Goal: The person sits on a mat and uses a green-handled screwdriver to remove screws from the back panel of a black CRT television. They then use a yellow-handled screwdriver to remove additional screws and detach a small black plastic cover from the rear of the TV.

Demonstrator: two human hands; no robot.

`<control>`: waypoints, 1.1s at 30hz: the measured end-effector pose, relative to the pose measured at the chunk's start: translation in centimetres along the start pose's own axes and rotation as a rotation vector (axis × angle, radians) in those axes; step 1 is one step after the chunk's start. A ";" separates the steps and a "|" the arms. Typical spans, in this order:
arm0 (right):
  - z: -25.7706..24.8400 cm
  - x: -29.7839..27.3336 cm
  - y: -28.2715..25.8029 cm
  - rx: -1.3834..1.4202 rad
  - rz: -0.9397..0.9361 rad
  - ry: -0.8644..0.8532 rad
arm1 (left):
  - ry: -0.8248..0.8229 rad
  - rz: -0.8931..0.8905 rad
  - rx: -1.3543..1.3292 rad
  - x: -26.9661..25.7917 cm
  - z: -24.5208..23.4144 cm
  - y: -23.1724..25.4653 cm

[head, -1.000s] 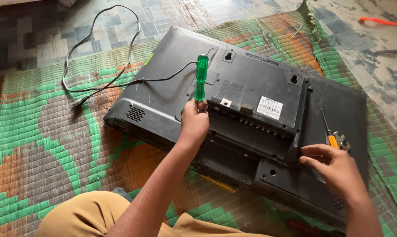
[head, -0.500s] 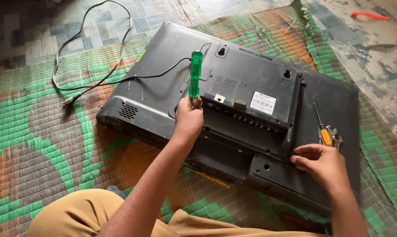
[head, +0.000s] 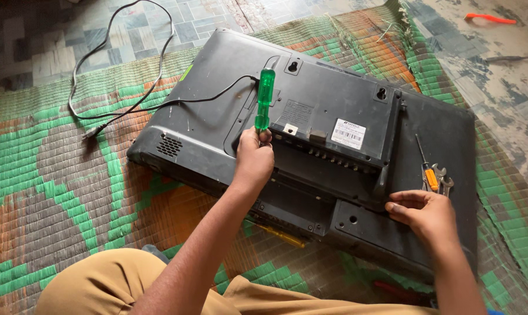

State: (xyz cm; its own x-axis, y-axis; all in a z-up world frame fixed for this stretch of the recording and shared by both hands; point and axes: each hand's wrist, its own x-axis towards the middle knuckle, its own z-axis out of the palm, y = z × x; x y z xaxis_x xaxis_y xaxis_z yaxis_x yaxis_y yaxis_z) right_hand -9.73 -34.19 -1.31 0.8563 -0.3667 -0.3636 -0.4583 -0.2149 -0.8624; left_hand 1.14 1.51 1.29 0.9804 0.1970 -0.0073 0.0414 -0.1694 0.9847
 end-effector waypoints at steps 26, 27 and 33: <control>1.8 -3.0 -6.1 -0.508 -0.175 0.172 | 0.033 0.112 0.096 0.7 -0.6 0.5; 2.2 -2.9 -6.5 -0.432 -0.178 0.180 | 0.027 0.071 0.085 0.8 -0.9 0.6; 4.6 -2.1 -6.4 -0.320 -0.192 0.155 | 0.023 0.008 0.058 0.5 -1.0 0.8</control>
State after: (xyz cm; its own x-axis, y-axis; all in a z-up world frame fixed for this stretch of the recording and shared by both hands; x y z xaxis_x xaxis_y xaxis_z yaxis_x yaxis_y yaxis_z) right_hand -7.51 -27.87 3.41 0.8985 -0.4198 -0.1282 -0.3657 -0.5544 -0.7476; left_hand 1.51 2.48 2.24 0.9761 0.2175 0.0057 0.0448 -0.2269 0.9729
